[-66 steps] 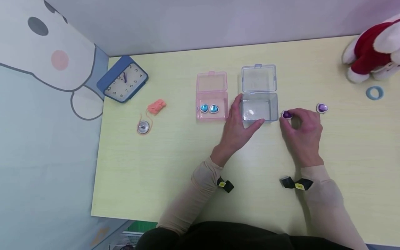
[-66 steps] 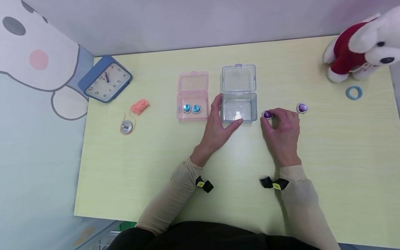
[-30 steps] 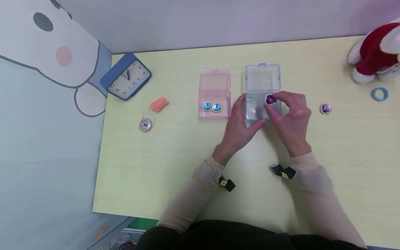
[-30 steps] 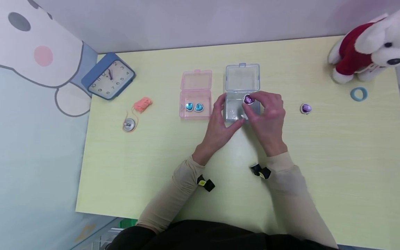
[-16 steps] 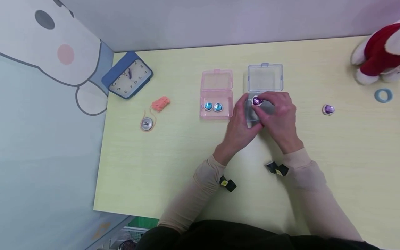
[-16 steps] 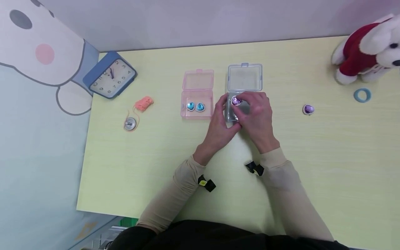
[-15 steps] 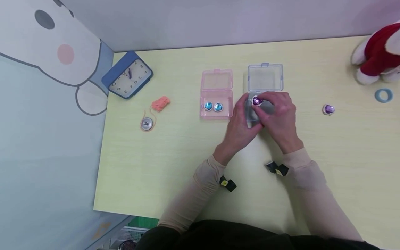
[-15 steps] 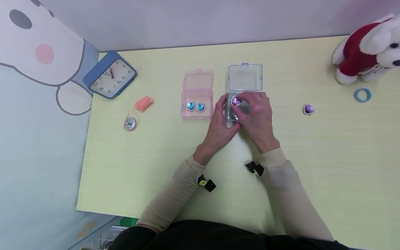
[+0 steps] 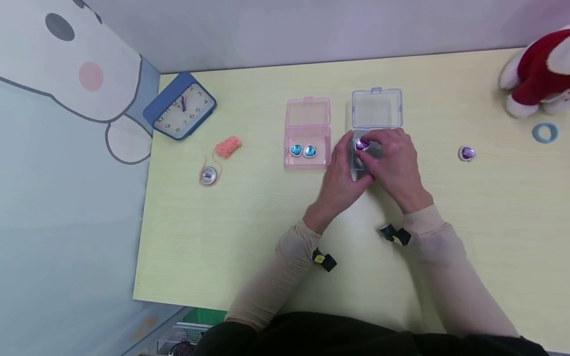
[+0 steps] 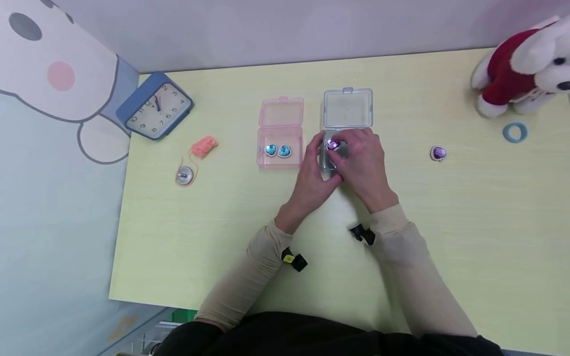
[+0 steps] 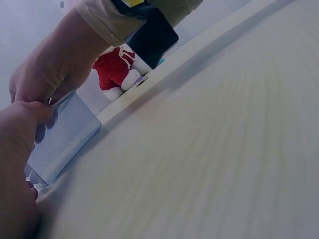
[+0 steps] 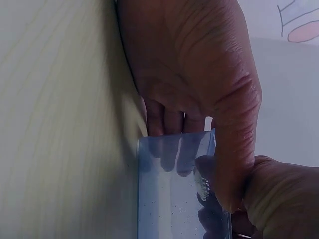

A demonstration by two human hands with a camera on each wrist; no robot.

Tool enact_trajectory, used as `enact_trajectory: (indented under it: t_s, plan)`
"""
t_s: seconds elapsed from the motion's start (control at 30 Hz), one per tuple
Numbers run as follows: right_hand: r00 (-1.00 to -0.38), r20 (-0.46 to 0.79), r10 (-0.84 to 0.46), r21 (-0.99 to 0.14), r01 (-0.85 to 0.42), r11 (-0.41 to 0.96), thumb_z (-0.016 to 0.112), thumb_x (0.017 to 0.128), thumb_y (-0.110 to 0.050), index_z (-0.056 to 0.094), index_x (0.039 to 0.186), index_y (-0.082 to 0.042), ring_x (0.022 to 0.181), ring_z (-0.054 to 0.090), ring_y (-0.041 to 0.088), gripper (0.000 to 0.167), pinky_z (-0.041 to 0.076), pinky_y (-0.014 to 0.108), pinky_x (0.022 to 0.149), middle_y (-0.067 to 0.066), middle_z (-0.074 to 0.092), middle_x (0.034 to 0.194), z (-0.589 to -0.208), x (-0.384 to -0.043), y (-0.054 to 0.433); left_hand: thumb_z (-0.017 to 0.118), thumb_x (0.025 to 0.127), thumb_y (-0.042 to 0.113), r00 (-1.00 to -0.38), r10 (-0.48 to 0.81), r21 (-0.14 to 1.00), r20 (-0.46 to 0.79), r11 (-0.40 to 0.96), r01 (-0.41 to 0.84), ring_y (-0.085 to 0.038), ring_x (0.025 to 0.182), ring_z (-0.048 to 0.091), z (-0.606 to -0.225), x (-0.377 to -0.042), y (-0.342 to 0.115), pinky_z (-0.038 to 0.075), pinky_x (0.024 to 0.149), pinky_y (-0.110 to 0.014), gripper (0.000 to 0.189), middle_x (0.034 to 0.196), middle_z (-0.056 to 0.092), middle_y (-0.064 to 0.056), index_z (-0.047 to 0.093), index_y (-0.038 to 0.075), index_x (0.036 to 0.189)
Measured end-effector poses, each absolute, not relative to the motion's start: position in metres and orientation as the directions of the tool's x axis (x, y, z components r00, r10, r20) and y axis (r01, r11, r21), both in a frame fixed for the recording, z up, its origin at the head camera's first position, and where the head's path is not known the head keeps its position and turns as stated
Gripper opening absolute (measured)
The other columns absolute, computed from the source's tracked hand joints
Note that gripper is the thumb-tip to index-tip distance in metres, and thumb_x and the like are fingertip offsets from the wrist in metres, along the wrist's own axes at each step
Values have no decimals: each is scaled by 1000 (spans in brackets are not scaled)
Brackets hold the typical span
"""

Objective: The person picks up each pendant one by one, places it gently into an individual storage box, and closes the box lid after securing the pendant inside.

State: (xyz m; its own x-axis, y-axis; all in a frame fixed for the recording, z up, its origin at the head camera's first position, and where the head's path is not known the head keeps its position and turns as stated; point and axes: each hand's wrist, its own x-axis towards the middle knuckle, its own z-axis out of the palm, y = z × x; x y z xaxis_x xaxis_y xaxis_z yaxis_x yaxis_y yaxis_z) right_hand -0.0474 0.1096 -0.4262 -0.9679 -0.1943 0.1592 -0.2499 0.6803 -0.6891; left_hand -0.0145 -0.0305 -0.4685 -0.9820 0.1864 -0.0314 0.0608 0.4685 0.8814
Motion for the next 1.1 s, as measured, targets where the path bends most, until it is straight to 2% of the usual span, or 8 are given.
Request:
enact_trajectory:
  t_s: [0.5, 0.9, 1.1]
  plan:
    - [-967, 68, -245, -627, -233, 744, 83, 88, -3, 74, 113, 8, 110, 60, 45, 29, 46, 59, 97, 28, 74, 115, -419, -55, 107, 80, 92, 21, -981, 187, 868, -49, 493, 50, -17, 149, 37, -467, -17, -31, 33, 122, -30, 99, 168, 31, -5, 13, 22, 165]
    - [-967, 18, -254, -612, -212, 762, 81, 90, -5, 74, 114, 8, 112, 59, 46, 29, 44, 60, 100, 29, 73, 118, -418, -56, 108, 79, 93, 22, -981, 188, 879, -45, 474, 51, -17, 148, 39, -466, -17, -32, 33, 122, -29, 97, 167, 33, -6, 14, 21, 165]
    - [-969, 16, -246, -626, -202, 753, 80, 91, -5, 73, 115, 8, 111, 59, 45, 28, 45, 59, 97, 28, 73, 117, -420, -54, 109, 79, 93, 21, -981, 187, 878, -57, 477, 40, -15, 146, 39, -467, -15, -31, 33, 122, -28, 97, 167, 32, -4, 14, 22, 165]
